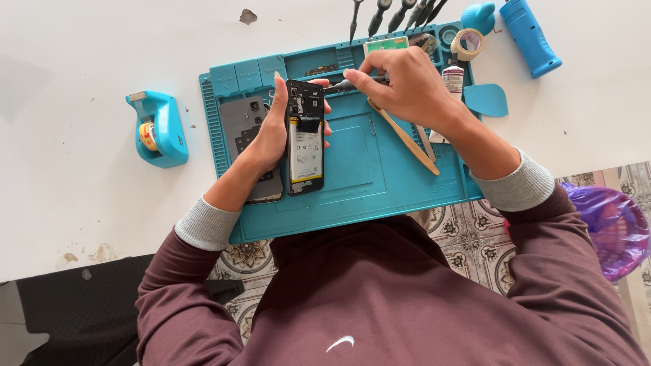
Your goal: The person uses a screwdriver to remove screws from the internal frame of a disassembled smartphone. They place the removed screws into a compartment on the blue work mat. The phone remains open with the battery exposed throughout the clip.
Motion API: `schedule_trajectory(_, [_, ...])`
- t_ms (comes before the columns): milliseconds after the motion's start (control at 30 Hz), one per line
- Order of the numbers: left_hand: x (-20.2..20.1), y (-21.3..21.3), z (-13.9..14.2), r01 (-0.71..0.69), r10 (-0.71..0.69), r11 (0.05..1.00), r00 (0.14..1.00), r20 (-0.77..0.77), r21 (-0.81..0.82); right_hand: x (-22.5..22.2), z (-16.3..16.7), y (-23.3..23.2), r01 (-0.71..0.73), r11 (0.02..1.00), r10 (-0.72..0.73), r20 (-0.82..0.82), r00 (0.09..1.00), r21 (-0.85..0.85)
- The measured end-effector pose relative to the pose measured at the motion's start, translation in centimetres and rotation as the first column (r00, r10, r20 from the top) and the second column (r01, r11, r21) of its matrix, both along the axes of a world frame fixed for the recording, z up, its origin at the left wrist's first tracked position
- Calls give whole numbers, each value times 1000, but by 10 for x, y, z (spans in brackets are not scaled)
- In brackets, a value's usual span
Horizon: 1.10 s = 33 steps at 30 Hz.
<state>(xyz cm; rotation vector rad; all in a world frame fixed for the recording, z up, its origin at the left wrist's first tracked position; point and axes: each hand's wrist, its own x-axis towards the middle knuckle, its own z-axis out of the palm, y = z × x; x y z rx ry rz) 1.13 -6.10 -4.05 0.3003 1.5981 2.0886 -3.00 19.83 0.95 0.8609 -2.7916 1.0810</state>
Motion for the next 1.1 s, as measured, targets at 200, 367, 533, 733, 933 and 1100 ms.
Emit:
schedule_trajectory(200, [-1,-1,-1,-3,3,1000,1000,-12,-9,0,-1,3,-90,996,87,-167,982,-15])
schedule_trajectory(367, [-3,-1,-1,3,-3,1000,1000,-15,6,0,5,3,-88,996,86,-73,994,-26])
schedule_trajectory(533, [-2,-1,-1,0,0,1000,1000,-6,-1,2,9,1,-76,997,76,-45,996,-12])
schedule_trajectory(733, [-2,-1,-1,-3,3,1000,1000,-12,-8,-2,12,7,-165,981,163,-24,986,-101])
schedule_trajectory(933, [0,-4,-1,-10,9,1000,1000,-19,-15,-6,12,12,-121,993,121,-71,990,0])
schedule_trajectory(1100, [0,-3,0,-22,22,999,1000,-18,-31,-10,6,13,-157,982,161,-38,986,101])
